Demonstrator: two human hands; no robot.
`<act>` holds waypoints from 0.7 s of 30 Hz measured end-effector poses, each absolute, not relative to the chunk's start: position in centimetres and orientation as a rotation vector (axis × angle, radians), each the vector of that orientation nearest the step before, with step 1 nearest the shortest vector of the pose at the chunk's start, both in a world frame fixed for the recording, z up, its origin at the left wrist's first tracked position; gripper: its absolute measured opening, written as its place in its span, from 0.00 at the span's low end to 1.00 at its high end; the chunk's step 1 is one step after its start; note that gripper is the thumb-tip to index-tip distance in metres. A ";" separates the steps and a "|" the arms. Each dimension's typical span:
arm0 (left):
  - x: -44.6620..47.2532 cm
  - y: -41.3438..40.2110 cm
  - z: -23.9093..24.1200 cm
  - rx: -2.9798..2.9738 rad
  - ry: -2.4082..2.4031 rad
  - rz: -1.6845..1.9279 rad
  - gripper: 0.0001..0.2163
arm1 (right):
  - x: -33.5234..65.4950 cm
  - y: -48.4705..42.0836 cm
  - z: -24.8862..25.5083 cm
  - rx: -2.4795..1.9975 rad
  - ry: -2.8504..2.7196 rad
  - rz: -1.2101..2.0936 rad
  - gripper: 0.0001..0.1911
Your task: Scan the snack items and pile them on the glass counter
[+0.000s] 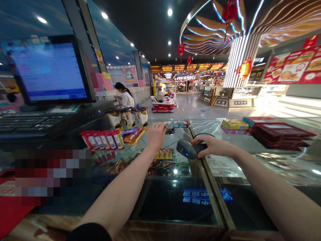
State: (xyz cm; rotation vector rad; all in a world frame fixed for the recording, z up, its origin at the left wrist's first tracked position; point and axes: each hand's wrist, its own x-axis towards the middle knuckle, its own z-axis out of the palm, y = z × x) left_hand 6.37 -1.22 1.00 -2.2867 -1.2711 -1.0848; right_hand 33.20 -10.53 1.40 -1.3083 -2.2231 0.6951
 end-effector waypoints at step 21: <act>6.9 -2.0 1.5 -2.319 -1.205 -1.114 0.16 | 35.5 -8.8 1.7 -1.210 -1.673 0.662 0.18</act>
